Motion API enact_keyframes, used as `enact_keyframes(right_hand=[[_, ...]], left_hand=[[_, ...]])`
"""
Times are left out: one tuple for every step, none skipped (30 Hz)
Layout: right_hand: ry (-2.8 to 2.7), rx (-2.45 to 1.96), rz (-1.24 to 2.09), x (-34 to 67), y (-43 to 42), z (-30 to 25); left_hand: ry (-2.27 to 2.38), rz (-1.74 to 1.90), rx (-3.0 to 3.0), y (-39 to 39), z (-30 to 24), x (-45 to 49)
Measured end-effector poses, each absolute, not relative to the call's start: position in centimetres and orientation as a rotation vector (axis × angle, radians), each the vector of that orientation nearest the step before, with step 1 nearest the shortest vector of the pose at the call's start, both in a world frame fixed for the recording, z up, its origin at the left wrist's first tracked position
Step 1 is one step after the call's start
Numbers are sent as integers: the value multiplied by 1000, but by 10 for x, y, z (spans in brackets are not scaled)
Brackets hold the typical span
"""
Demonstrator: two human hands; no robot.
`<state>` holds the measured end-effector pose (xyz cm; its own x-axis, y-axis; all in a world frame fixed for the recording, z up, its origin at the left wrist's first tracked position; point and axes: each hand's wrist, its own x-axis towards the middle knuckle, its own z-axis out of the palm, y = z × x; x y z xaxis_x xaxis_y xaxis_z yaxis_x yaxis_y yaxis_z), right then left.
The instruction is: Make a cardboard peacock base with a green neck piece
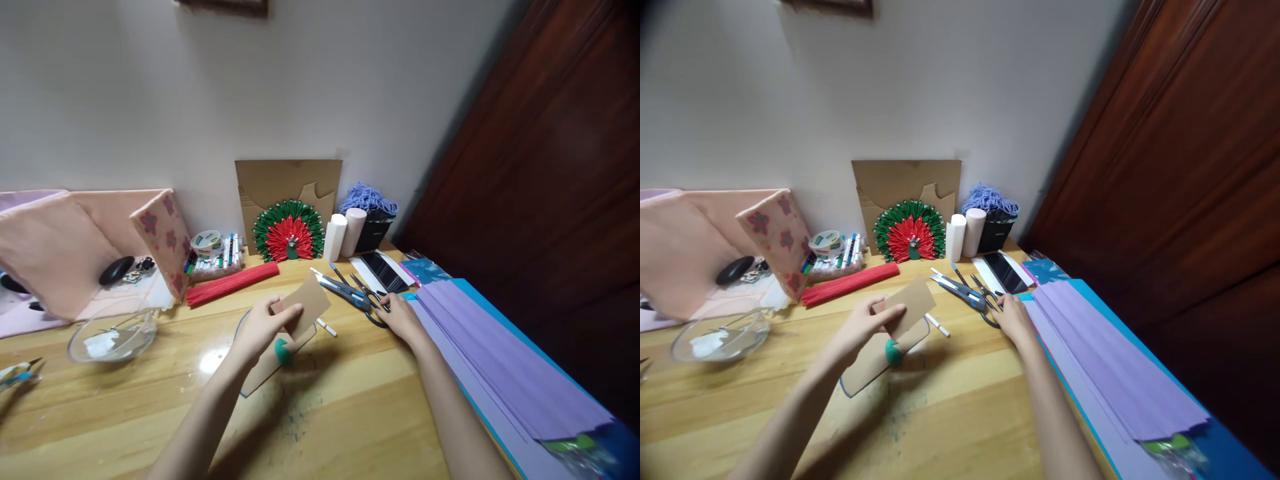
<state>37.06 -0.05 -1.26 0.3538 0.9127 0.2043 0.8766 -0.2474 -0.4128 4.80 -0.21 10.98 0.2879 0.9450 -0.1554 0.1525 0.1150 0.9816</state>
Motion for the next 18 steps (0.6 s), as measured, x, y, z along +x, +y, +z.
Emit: enact_keyframes(right_hand=[[-1579,-2214,88,369,-1,-14],[-1597,-2261,55,367,-1,-14],[-1606,-2304,19,364,-1,-14],[-1606,-2335,0,361,-1,-13],[-1603,-2358,2,358,0,-12],[-1600,-2371,23,356,0,-11],[-1598,-2374,54,354,0,-10],[-1594,-2366,83,353,-1,-8],[-1585,-2354,96,352,-1,-6],[-1564,-2346,88,351,-2,-5],[-1529,-2341,65,350,-3,-3],[-1484,-2333,44,349,-3,-1],[-1427,-2321,30,348,-3,1],[-1366,-2306,28,347,-3,3],[-1313,-2287,37,346,-3,4],[-1276,-2270,59,345,-4,6],[-1255,-2259,87,345,-4,7],[-1247,-2256,114,345,-4,8]], left_hand=[[1119,854,1285,-3,115,40],[1093,882,1251,-3,119,34],[1071,906,1220,-2,123,28],[1057,927,1192,0,126,23],[1051,945,1169,2,127,18],[1056,960,1146,4,128,15],[1066,975,1126,5,127,11],[1078,986,1109,7,126,9],[1086,996,1098,8,125,6],[1087,1004,1094,9,123,5],[1082,1007,1096,9,122,3],[1071,1005,1105,10,120,2],[1058,996,1122,9,119,1],[1045,980,1143,9,117,0],[1034,960,1167,8,116,0],[1029,942,1188,8,115,-1],[1032,929,1203,7,114,-2],[1040,922,1212,7,114,-2]])
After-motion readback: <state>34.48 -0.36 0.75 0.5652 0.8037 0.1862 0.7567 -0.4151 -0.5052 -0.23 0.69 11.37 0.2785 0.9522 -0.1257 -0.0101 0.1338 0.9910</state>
